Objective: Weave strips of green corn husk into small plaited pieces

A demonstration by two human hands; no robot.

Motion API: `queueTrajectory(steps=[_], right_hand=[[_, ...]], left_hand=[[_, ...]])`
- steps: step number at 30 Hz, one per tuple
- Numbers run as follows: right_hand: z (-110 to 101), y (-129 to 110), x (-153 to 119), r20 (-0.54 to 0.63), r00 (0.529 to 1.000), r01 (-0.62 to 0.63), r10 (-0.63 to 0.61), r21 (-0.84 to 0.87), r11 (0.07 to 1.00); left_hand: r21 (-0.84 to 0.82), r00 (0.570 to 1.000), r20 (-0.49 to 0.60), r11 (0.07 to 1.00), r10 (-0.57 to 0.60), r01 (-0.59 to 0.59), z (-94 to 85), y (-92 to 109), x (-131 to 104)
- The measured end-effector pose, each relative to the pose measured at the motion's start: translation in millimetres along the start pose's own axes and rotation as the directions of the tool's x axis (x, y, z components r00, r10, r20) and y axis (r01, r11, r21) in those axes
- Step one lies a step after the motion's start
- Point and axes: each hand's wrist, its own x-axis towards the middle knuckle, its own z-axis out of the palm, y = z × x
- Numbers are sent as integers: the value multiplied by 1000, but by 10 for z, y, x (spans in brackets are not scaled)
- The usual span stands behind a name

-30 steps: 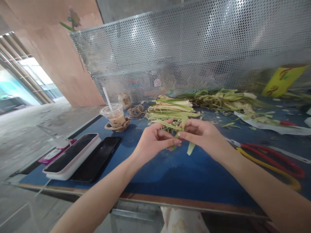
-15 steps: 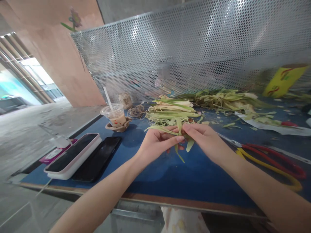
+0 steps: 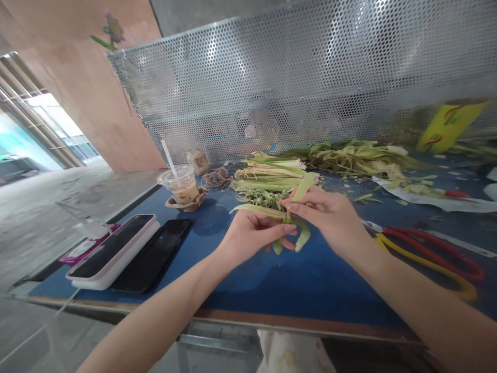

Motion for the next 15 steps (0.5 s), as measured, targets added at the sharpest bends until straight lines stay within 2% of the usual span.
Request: queueTrajectory(steps=[6,13,15], right_hand=[[23,-67,-14,65,998,-5,8,-48,999],[30,-57,-22,-22,1000,-1,2,11,1000],[26,-56,-14,4,1000,-24,24,5,1000]], left_hand=[[-32,996,34,996,83,-82,22,-3,-27],[-121,997,11,990,80,-78,34,24,-28],[-136,996,6,987,84,-83,29,35,-26]])
